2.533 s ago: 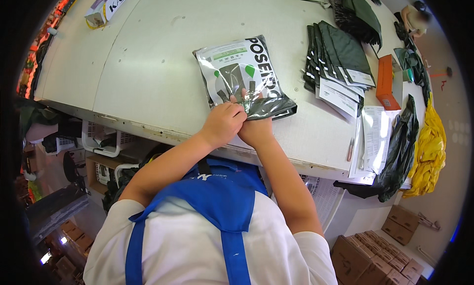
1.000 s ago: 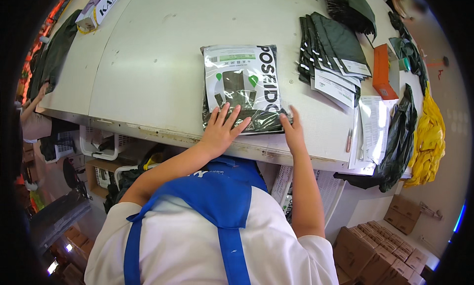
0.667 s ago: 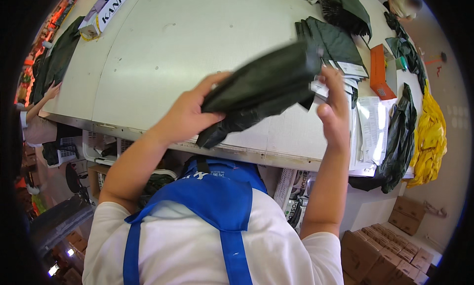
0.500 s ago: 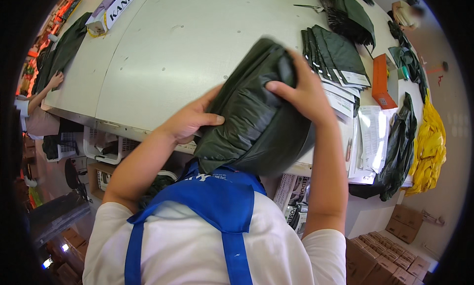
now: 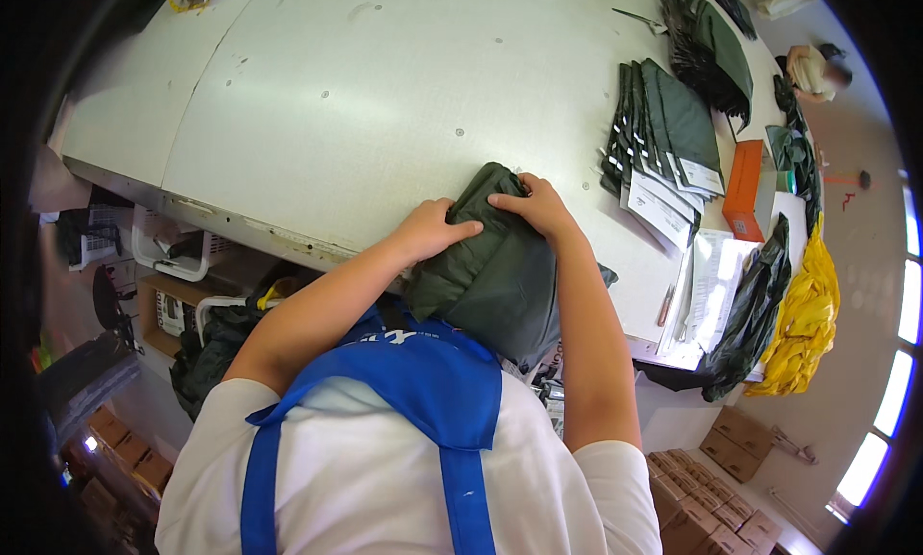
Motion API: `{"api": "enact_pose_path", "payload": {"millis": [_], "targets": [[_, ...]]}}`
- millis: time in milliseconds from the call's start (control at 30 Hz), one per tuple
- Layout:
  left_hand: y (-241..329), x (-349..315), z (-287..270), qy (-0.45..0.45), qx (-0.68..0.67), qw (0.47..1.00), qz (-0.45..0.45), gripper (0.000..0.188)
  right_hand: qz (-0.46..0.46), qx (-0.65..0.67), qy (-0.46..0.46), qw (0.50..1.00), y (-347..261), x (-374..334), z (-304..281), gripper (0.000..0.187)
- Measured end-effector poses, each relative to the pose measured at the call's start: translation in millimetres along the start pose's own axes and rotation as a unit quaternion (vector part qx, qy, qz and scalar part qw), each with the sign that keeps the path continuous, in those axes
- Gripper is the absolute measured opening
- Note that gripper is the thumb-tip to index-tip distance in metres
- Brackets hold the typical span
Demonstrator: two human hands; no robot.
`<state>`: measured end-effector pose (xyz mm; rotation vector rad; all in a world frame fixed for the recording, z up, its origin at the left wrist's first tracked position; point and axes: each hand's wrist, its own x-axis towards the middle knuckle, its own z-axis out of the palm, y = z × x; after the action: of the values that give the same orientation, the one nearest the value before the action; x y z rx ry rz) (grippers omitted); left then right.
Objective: The person folds a green poly mailer on a white table, aligns edges, and folds it into a compact rectangle. They then place the folded mailer into a white plastic bin and repeat the process with another mailer.
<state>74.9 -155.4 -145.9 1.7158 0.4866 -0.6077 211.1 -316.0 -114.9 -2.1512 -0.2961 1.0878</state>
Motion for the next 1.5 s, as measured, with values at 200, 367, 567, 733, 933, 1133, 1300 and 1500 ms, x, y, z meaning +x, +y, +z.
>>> {"api": "enact_pose_path", "payload": {"millis": [200, 367, 567, 733, 933, 1133, 1300, 1500], "targets": [[-4.3, -26.8, 18.0, 0.094, 0.022, 0.989, 0.114, 0.077, -0.047, 0.096, -0.006, 0.994, -11.8, -32.5, -4.9, 0.059], [-2.9, -14.8, 16.2, 0.002, -0.112, 0.989, 0.100, 0.064, 0.026, 0.058, -0.056, 0.996, -11.7, -30.5, -21.8, 0.065], [-6.2, -5.7, 6.6, -0.182, -0.422, 0.887, -0.042, 0.033, 0.010, 0.146, -0.139, 0.980, -8.2, -39.3, -41.1, 0.069], [-8.5, 19.3, 20.8, -0.215, -0.075, 0.970, 0.087, 0.030, -0.001, 0.209, -0.125, 0.970, -5.8, -48.4, -36.0, 0.065], [4.8, 23.7, 19.5, -0.075, 0.279, 0.936, 0.199, 0.024, -0.017, 0.229, -0.120, 0.966, 4.6, -51.7, -41.1, 0.066], [-18.3, 22.0, 25.8, 0.073, 0.039, 0.969, 0.231, 0.017, -0.042, 0.145, -0.045, 0.987, 9.2, -57.9, -36.6, 0.055], [12.6, 9.1, 7.9, 0.085, 0.020, 0.985, 0.146, 0.020, -0.098, -0.017, 0.025, 0.995, 15.6, -55.0, -33.3, 0.051], [14.9, 36.8, 4.5, 0.277, 0.196, 0.859, 0.383, 0.014, -0.142, -0.282, 0.049, 0.947, -7.7, -64.3, -14.3, 0.041]]}}
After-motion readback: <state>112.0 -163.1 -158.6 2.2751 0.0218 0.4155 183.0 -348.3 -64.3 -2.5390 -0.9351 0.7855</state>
